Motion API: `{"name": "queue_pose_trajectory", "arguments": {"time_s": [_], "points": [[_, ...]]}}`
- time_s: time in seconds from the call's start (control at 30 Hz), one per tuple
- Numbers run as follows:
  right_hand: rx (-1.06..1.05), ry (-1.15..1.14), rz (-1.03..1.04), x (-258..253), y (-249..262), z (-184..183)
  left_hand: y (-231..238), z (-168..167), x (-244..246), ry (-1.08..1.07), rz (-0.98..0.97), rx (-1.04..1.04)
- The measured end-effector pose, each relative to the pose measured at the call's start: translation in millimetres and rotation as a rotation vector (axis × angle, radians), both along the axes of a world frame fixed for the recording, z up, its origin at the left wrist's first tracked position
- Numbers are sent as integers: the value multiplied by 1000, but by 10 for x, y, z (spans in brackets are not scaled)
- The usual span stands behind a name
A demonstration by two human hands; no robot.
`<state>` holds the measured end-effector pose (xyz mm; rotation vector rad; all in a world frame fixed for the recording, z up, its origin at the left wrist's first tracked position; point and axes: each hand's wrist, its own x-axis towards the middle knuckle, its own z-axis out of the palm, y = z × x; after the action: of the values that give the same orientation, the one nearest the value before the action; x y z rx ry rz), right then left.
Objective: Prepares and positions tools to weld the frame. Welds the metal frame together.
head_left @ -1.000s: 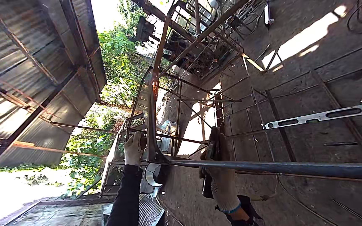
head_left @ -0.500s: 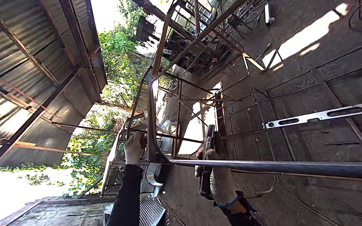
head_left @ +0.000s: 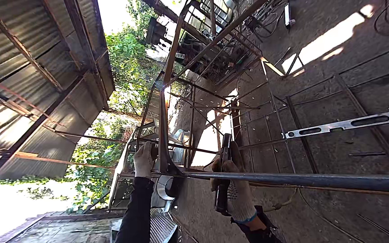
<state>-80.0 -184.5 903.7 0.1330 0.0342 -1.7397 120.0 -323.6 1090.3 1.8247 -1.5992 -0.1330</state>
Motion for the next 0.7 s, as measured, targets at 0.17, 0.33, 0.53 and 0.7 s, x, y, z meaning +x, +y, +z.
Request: {"name": "queue_pose_trajectory", "arguments": {"time_s": [0.17, 0.33, 0.53, 0.7], "points": [[-67, -129, 75, -31, 13, 4, 1, -8, 1, -3, 7, -4], [-81, -169, 75, 6, 9, 24, -5, -10, 20, -11, 5, -7], [-44, -192, 89, 6, 4, 60, -17, -12, 51, 2, -25, -9], [-57, -338, 126, 35, 111, -6, -43, -9, 112, -13, -28, -5]]}}
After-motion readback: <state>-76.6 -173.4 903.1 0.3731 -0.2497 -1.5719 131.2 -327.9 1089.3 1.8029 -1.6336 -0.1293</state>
